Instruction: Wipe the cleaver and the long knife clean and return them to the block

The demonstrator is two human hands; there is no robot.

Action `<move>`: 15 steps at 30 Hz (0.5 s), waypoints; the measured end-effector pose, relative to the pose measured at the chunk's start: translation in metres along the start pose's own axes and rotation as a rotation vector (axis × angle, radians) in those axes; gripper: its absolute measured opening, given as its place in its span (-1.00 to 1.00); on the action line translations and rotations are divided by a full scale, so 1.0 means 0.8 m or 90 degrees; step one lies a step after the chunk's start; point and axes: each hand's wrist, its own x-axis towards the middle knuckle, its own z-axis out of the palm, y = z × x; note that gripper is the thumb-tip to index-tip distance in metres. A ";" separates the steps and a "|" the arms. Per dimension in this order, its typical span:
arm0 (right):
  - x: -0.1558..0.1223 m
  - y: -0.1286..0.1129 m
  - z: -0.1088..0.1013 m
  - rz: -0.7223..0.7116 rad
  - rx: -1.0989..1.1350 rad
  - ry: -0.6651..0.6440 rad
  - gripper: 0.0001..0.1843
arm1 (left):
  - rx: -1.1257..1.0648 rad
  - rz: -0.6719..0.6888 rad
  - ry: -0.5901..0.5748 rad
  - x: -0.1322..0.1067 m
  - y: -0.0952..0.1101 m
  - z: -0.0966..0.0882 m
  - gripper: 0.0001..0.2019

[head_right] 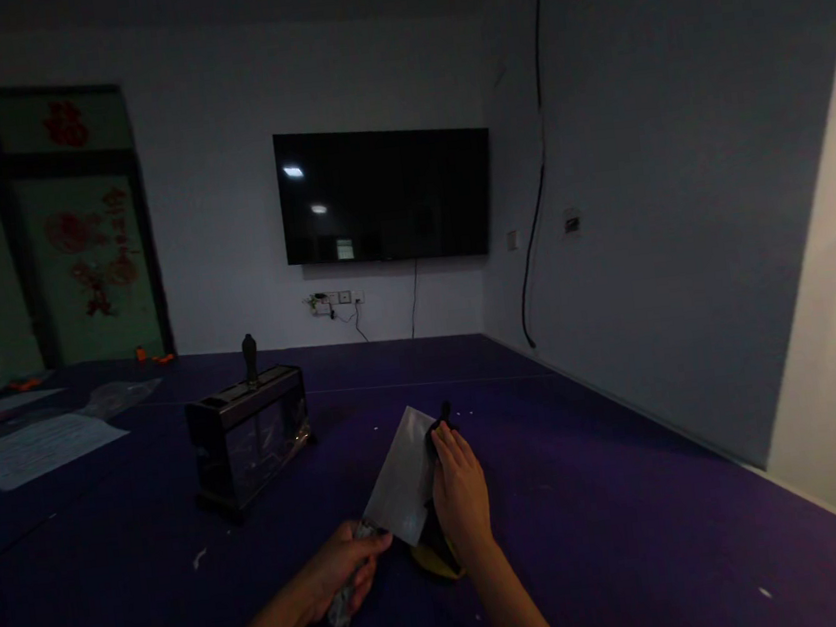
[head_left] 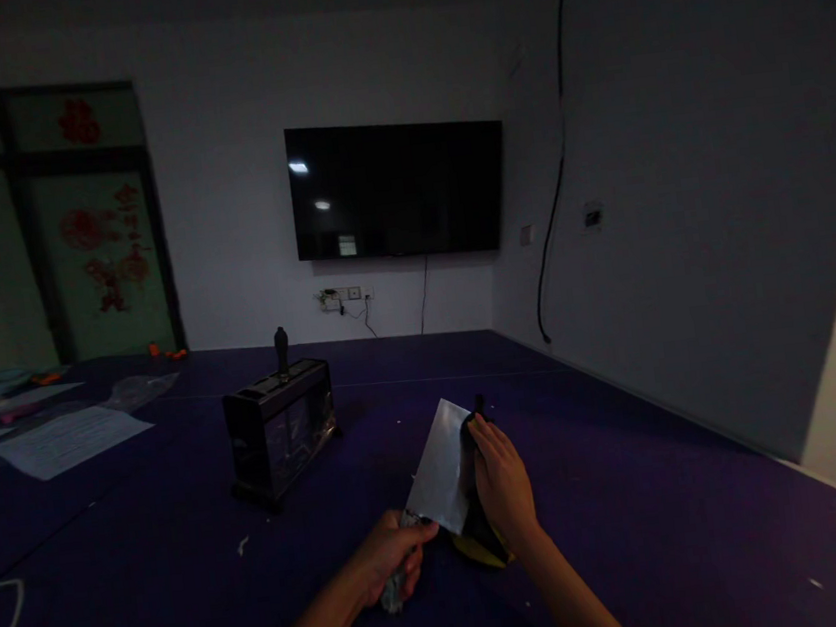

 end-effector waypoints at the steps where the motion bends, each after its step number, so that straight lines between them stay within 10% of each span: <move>1: 0.000 -0.001 0.000 0.000 -0.001 -0.004 -0.47 | 0.004 0.004 -0.001 0.000 0.000 0.000 -0.60; 15: -0.008 -0.018 0.006 -0.043 -0.010 -0.070 -0.47 | -0.056 0.003 0.055 0.007 -0.007 0.000 -0.57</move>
